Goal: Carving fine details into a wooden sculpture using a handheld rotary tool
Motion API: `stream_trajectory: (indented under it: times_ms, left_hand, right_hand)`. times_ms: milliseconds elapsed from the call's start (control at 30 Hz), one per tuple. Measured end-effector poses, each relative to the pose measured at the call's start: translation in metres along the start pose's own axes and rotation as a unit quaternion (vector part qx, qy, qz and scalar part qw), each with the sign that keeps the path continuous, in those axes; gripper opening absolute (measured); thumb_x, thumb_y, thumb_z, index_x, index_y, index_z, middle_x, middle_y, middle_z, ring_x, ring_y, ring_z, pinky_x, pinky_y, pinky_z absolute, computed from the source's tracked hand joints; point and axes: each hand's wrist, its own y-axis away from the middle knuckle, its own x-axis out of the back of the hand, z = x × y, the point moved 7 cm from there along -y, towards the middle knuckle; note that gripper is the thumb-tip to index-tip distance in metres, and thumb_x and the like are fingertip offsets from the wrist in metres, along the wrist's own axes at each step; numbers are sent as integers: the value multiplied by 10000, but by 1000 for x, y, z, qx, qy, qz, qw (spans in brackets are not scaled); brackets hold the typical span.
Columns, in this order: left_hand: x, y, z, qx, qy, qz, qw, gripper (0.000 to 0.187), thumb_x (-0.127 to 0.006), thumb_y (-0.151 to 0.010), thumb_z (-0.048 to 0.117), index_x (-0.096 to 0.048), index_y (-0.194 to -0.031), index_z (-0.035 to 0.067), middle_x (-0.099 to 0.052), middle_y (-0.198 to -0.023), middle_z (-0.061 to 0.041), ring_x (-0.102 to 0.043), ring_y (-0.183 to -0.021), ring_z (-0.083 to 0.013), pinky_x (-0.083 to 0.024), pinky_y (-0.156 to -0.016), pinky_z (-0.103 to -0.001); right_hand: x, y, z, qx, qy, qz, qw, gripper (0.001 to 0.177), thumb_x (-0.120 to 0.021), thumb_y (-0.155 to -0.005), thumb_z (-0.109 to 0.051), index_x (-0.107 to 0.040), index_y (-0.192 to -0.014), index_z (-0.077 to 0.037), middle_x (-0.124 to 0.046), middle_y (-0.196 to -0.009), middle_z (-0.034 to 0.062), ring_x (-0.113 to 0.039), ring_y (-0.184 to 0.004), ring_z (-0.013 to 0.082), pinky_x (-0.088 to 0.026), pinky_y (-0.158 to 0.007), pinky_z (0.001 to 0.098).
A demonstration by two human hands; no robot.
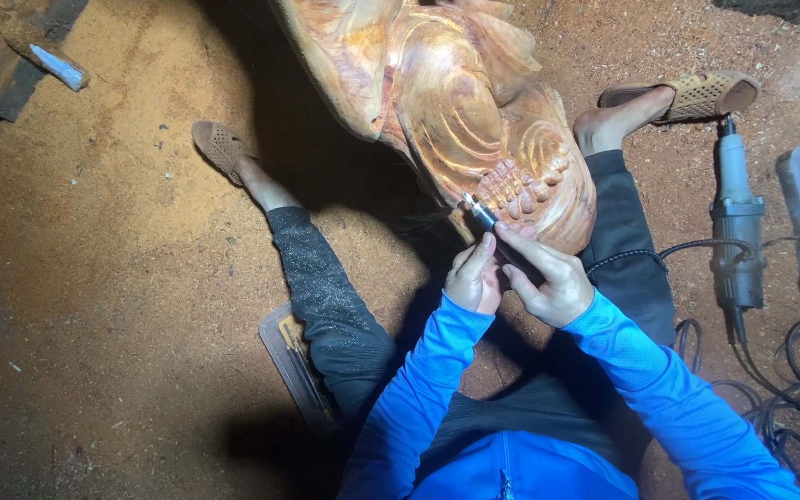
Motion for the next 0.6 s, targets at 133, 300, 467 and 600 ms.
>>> stream_trajectory:
  times_ms: [133,300,467,600]
  left_hand:
    - [7,-3,-7,2,6,1,1000,227,-608,-1053,102,-713,-1087,-96,-728,-1097,-249,-710,-959,-292,-563,-816,-324]
    - [10,-1,-8,-5,-4,9,1000,228,-609,-1048,85,-711,-1085,-115,-725,-1104,-268,-718,-980,-316,-577,-862,-352]
    - [9,1,-7,1,6,-6,1000,246,-605,-1050,104,-704,-1130,-106,-727,-1120,-242,-708,-1026,-320,-559,-946,-381]
    - [13,-2,-8,-2,-15,-16,1000,246,-599,-1055,98,-700,-1132,-112,-722,-1129,-250,-704,-1035,-332,-547,-979,-415]
  right_hand:
    - [1,2,1,-1,9,4,1000,459,-725,-864,-98,-713,-1322,-81,-741,-1183,194,-706,-1031,382,-591,-810,453]
    - [1,4,-5,-5,0,18,1000,441,-709,-879,-74,-706,-1320,-57,-734,-1180,226,-707,-1020,410,-587,-800,481]
    - [-1,4,-8,3,10,20,1000,438,-710,-877,-88,-712,-1314,-61,-734,-1177,225,-710,-1000,415,-592,-776,471]
    - [1,5,-11,7,12,28,999,442,-701,-882,-69,-704,-1323,-44,-728,-1191,239,-714,-997,422,-590,-782,474]
